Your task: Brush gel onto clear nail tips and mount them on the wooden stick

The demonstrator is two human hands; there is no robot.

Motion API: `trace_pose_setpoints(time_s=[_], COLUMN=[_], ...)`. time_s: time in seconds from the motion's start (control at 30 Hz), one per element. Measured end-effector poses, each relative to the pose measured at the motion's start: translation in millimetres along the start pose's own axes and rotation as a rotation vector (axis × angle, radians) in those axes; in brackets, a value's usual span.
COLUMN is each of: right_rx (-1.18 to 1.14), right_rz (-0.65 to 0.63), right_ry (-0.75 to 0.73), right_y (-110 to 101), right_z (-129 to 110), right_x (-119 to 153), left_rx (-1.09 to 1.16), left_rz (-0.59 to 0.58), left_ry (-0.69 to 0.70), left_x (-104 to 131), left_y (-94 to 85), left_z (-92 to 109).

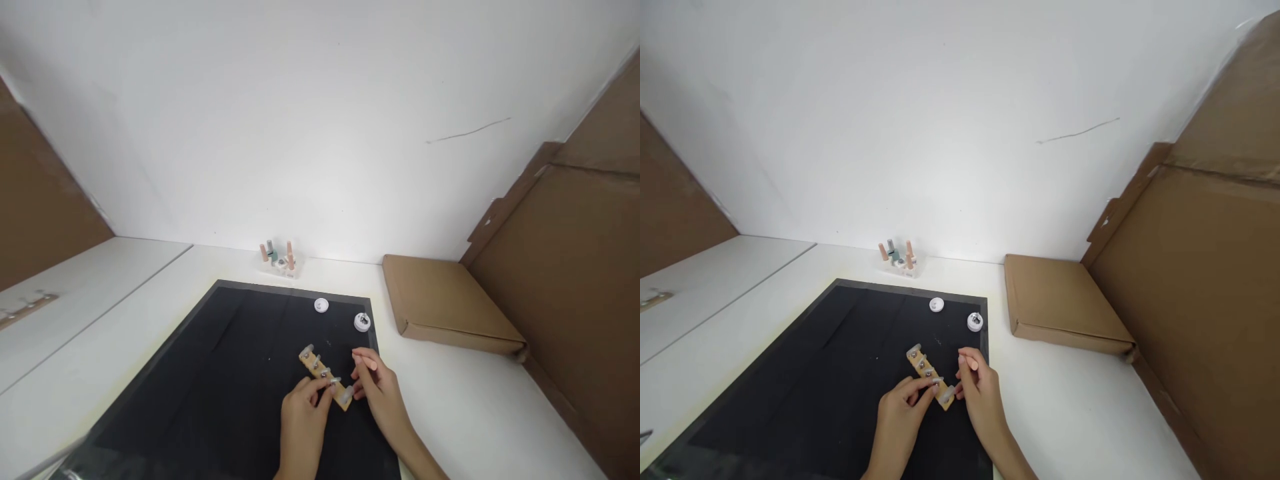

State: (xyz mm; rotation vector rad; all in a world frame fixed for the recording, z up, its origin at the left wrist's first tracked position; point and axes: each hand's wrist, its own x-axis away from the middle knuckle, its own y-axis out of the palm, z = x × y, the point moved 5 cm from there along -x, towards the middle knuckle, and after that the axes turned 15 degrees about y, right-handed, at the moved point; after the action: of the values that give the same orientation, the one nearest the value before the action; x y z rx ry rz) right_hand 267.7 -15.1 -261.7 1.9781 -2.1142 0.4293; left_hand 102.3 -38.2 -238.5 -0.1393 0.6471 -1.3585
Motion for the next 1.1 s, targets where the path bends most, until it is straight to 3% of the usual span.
trace_pose_setpoints(time_s=[0.23, 0.5, 0.77, 0.97, 1.1], right_rx=[-0.001, 0.002, 0.007, -0.009, -0.030], right_rz=[0.004, 0.002, -0.005, 0.000, 0.087], right_ry=[-0.022, -0.035, -0.034, -0.035, -0.069], right_y=[4, 7, 2, 3, -13], right_z=[1, 0, 0, -1, -13], right_x=[0, -1, -6, -5, -5], left_rx=[-0.058, -0.192, -0.187, -0.070, 0.037], left_rz=[-0.107, -0.205, -0.195, -0.149, -0.106], left_ry=[0.093, 0.127, 0.189, 0.319, 0.408], left_x=[16, 25, 21, 22, 19], left_y=[-0.9, 14.3, 23.9, 15.4, 2.0], left_z=[-7, 5, 8, 15, 27])
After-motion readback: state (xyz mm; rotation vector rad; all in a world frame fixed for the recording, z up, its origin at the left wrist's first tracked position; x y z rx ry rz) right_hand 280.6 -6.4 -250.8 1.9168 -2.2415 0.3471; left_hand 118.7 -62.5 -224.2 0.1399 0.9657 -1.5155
